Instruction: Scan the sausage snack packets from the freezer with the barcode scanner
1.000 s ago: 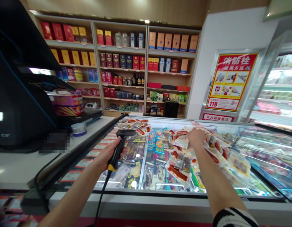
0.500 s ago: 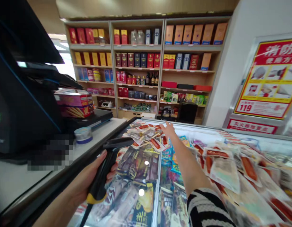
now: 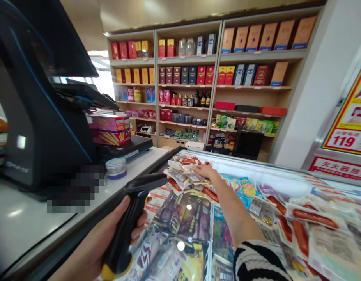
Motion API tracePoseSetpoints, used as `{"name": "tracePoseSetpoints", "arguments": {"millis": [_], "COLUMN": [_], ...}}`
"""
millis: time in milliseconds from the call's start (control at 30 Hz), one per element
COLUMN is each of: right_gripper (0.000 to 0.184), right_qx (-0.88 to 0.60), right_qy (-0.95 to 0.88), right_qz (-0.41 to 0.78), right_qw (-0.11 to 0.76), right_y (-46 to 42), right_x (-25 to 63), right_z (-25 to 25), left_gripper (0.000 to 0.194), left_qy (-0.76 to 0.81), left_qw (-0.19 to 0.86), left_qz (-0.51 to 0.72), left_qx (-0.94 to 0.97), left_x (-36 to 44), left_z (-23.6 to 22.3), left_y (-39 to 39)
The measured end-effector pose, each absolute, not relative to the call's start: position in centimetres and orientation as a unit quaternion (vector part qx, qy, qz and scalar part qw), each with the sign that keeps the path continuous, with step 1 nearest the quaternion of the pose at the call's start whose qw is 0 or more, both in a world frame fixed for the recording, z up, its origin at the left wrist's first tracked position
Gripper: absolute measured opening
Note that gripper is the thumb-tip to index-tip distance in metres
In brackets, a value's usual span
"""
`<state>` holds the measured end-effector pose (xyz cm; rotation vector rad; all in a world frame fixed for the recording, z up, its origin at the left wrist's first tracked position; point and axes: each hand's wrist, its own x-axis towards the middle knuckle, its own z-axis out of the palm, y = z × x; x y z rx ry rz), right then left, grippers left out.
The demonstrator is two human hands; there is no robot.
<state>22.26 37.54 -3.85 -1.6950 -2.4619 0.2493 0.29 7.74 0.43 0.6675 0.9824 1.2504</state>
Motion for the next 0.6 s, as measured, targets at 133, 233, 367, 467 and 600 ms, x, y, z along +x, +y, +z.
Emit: {"name": "tracePoseSetpoints", "arguments": {"millis": [133, 233, 367, 467, 600], "right_gripper": [0.053, 0.052, 0.054, 0.061, 0.058], "right_qx": [-0.507, -0.436, -0.432, -0.588, -0.615], "right_qy": [-0.853, -0.885, -0.881, -0.783, -0.756], "right_qz": [0.073, 0.097, 0.144, 0.066, 0.02], "right_qw": [0.102, 0.129, 0.13, 0.192, 0.224], "right_y": [30.1, 25.0, 23.9, 28.8, 38.0], "right_x": [20.7, 19.9, 19.3, 18.8, 16.8], "right_z": [-4.0, -3.7, -0.9, 1.2, 0.3], "left_gripper": [0.033, 0.03, 0.03, 0.034, 0.039], "left_qy": [0.418, 0.397, 0.364, 0.359, 0.388], "left_qw": [0.635, 0.636, 0.647, 0.655, 0.654], "left_qz": [0.569, 0.582, 0.592, 0.598, 0.602], "left_qx": [0.313, 0.316, 0.313, 0.29, 0.244], "left_x": [0.0, -0.3, -0.2, 0.0, 0.3], "left_z": [0.7, 1.0, 1.1, 1.1, 0.9], "left_y": [7.9, 7.7, 7.2, 6.8, 6.5]}}
